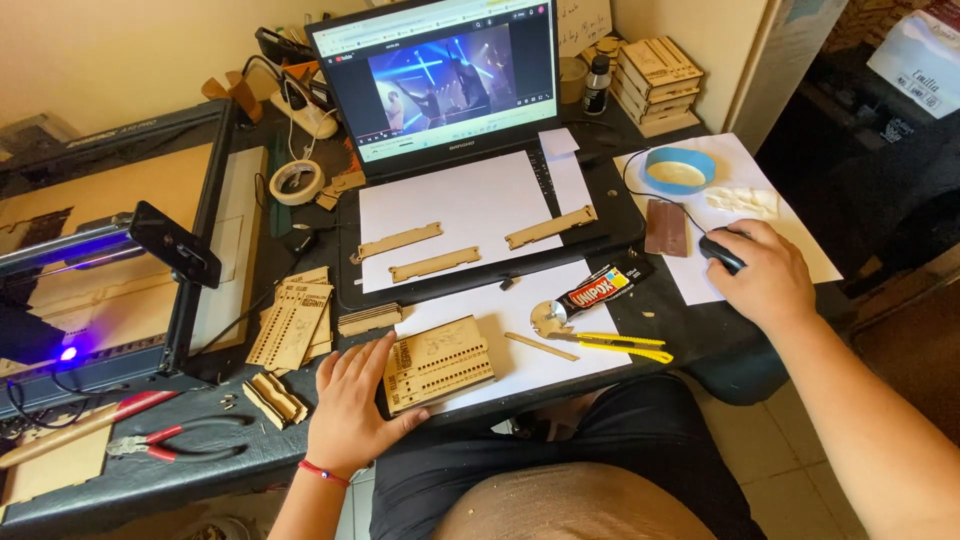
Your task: Assembling a laser-cut wooden box by applying glue to the edges and fitting the interlocking pieces together.
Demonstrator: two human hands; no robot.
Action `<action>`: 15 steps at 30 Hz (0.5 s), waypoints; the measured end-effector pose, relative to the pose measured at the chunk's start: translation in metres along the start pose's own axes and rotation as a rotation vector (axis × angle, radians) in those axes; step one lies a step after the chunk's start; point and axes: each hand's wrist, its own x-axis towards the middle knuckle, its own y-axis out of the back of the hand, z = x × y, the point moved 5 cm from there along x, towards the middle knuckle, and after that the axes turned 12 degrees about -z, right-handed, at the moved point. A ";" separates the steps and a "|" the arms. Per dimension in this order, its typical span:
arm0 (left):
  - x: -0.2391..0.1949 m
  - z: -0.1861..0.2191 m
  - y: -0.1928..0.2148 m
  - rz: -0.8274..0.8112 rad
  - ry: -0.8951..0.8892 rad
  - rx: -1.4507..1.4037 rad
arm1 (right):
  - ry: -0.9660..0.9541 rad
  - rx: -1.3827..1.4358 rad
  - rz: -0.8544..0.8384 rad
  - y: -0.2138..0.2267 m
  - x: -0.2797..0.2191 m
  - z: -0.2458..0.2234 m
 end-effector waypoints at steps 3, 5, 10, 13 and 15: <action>0.001 -0.004 -0.005 -0.039 0.019 -0.009 | -0.042 0.000 -0.001 -0.002 0.000 0.005; 0.000 -0.002 -0.003 -0.021 0.009 -0.008 | -0.054 0.003 -0.014 -0.001 0.001 0.004; 0.000 -0.002 -0.002 0.007 -0.002 -0.014 | -0.108 -0.041 -0.038 -0.001 0.001 0.006; 0.000 -0.002 -0.002 -0.010 0.012 -0.015 | -0.130 -0.050 -0.050 0.001 0.002 0.006; 0.000 -0.002 -0.002 -0.018 0.017 -0.025 | -0.170 -0.059 -0.093 0.002 0.003 0.006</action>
